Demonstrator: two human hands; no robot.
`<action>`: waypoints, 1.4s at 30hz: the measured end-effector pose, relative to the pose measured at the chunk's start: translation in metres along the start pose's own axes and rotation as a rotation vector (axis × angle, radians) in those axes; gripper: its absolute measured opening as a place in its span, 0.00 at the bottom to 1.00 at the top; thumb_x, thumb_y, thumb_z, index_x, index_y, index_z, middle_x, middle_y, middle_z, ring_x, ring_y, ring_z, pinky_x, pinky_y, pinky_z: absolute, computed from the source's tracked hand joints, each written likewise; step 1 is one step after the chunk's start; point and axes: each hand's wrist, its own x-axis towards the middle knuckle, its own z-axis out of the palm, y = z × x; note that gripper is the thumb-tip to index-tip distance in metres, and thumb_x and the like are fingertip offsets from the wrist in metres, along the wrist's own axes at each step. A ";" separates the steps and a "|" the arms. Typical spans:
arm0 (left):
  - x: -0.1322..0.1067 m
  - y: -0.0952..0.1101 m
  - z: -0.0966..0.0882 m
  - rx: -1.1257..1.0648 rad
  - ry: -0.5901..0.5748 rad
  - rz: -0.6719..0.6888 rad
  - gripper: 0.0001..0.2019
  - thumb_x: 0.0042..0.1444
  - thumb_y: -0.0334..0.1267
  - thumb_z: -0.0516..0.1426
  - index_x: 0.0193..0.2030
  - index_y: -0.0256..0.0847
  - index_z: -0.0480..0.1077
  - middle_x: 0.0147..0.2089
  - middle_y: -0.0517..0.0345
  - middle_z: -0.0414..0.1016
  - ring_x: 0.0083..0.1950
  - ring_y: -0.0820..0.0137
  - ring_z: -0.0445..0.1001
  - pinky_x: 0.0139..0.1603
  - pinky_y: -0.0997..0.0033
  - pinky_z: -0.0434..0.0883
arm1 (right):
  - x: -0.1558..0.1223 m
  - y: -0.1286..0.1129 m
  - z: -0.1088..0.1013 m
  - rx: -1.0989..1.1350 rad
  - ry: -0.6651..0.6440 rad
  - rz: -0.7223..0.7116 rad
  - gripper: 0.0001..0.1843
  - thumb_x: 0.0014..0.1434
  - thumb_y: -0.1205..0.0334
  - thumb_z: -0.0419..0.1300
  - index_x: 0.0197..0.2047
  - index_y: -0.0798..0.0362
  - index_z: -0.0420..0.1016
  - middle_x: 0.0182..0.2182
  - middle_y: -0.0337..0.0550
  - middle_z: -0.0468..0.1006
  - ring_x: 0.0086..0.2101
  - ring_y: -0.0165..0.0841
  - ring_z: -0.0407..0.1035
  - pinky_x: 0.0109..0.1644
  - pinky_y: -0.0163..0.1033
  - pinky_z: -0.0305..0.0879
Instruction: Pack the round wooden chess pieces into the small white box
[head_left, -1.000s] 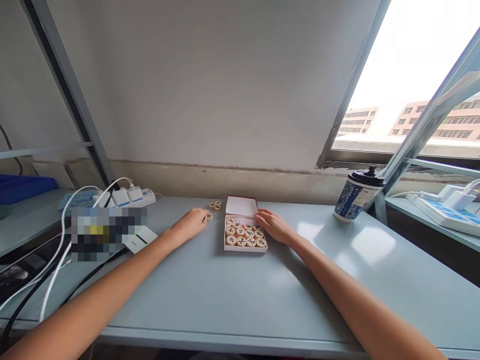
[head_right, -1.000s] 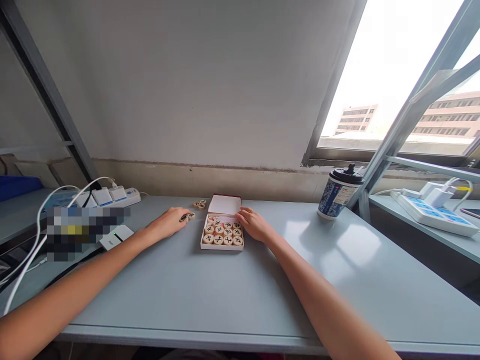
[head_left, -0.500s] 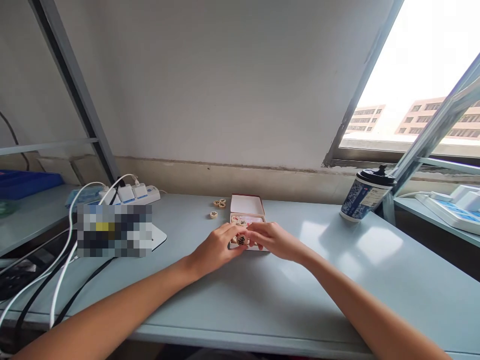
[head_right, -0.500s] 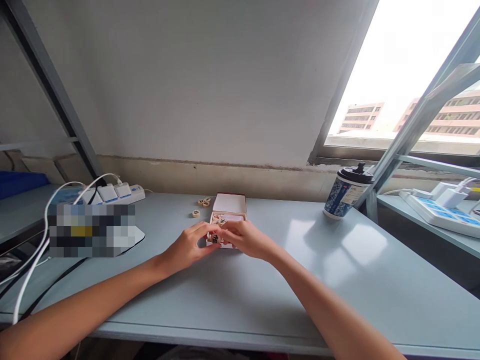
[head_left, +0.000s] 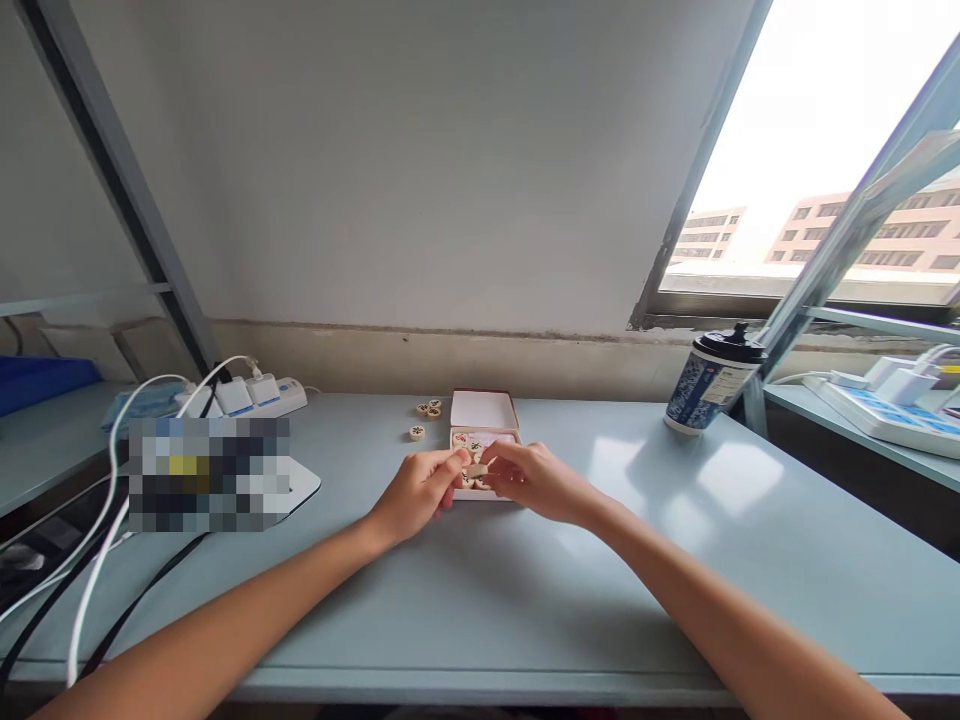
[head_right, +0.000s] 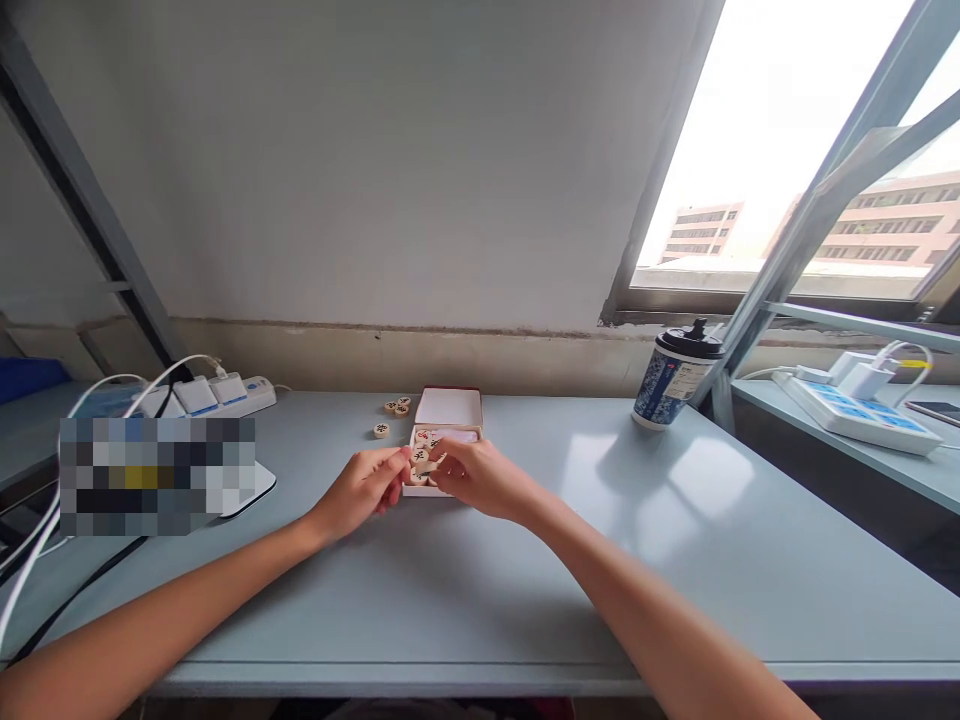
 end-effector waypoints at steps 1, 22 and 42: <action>0.001 -0.001 0.001 -0.033 -0.031 -0.042 0.27 0.66 0.58 0.43 0.29 0.37 0.66 0.19 0.66 0.63 0.17 0.78 0.61 0.19 0.76 0.61 | -0.001 0.000 0.001 0.001 0.000 -0.010 0.06 0.60 0.65 0.54 0.40 0.50 0.70 0.30 0.38 0.78 0.28 0.28 0.68 0.30 0.32 0.62; 0.006 0.006 -0.004 -0.347 -0.144 -0.047 0.18 0.61 0.50 0.57 0.46 0.35 0.69 0.36 0.56 0.75 0.35 0.71 0.76 0.35 0.70 0.75 | 0.001 0.002 0.000 0.044 0.000 -0.048 0.06 0.65 0.62 0.51 0.41 0.50 0.68 0.30 0.39 0.77 0.29 0.28 0.70 0.32 0.34 0.63; -0.001 0.012 -0.008 -0.193 -0.234 -0.038 0.20 0.65 0.52 0.51 0.35 0.35 0.68 0.22 0.67 0.65 0.19 0.80 0.57 0.21 0.78 0.57 | 0.001 -0.001 0.000 0.062 0.001 -0.072 0.11 0.66 0.58 0.53 0.48 0.50 0.70 0.31 0.40 0.79 0.31 0.29 0.72 0.34 0.34 0.67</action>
